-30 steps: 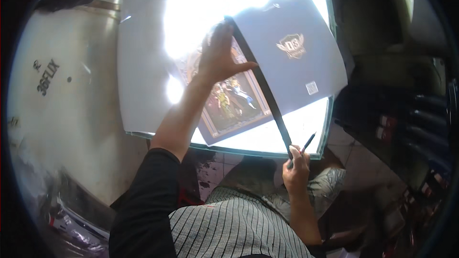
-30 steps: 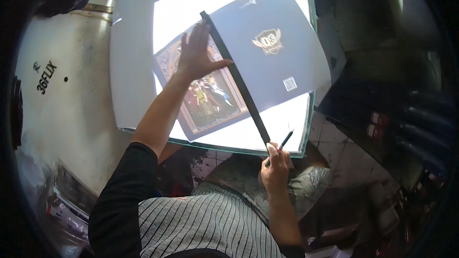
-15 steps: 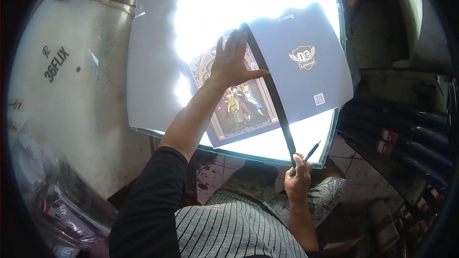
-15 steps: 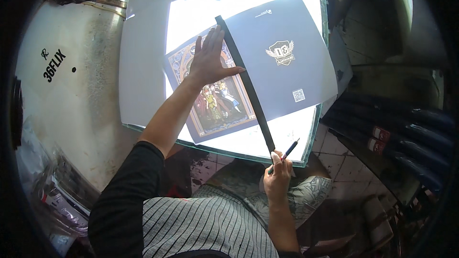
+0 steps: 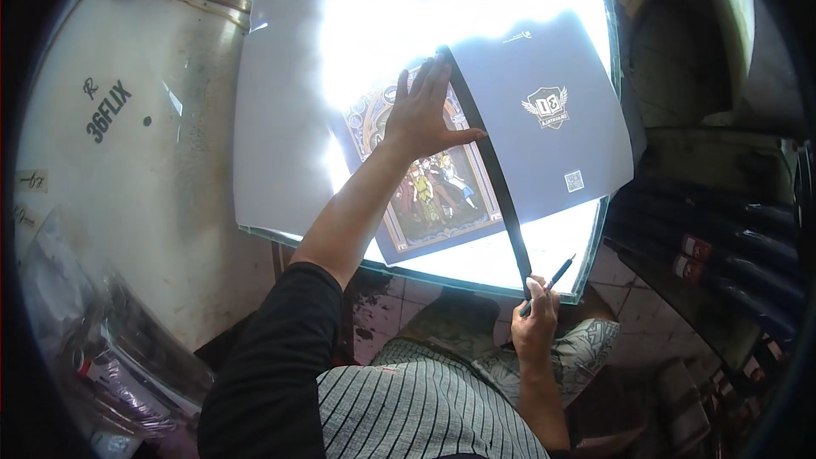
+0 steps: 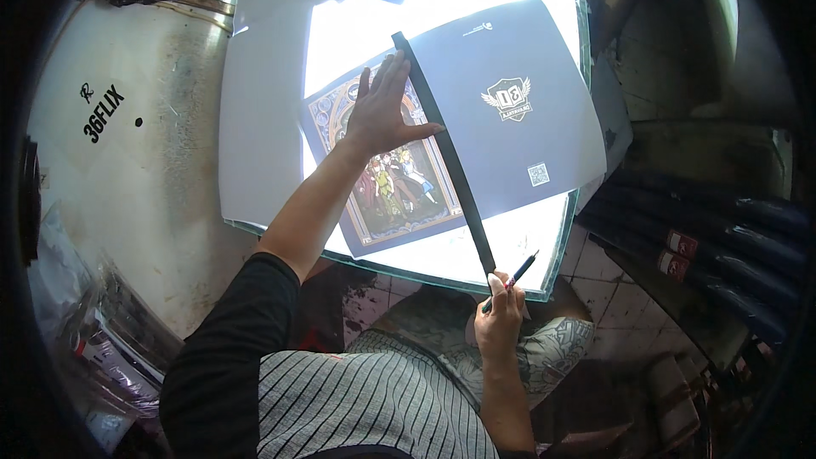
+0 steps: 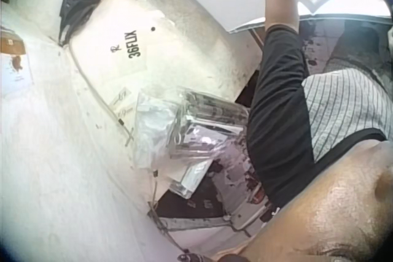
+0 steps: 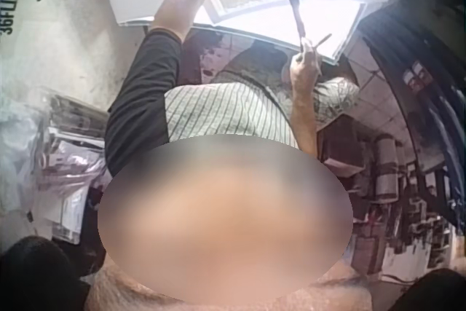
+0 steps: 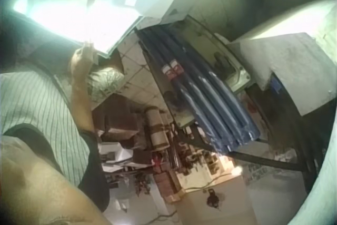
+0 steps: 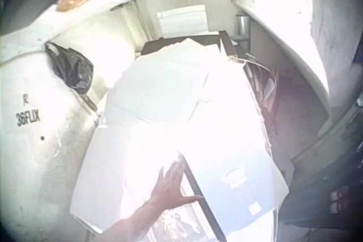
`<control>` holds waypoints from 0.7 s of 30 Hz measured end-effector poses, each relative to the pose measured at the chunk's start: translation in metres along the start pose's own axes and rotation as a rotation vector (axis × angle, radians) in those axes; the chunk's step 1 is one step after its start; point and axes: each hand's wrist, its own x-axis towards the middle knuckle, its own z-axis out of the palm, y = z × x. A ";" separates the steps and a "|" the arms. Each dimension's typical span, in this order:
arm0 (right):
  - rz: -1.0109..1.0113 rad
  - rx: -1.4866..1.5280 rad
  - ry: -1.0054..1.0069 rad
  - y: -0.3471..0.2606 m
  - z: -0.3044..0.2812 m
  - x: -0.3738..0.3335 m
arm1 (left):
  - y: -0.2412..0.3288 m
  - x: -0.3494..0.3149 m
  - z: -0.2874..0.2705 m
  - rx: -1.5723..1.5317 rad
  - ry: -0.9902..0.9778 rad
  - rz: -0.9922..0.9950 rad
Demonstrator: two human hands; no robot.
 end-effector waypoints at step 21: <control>0.017 -0.009 0.002 -0.004 0.000 0.002 | -0.002 0.000 0.002 0.048 -0.004 0.008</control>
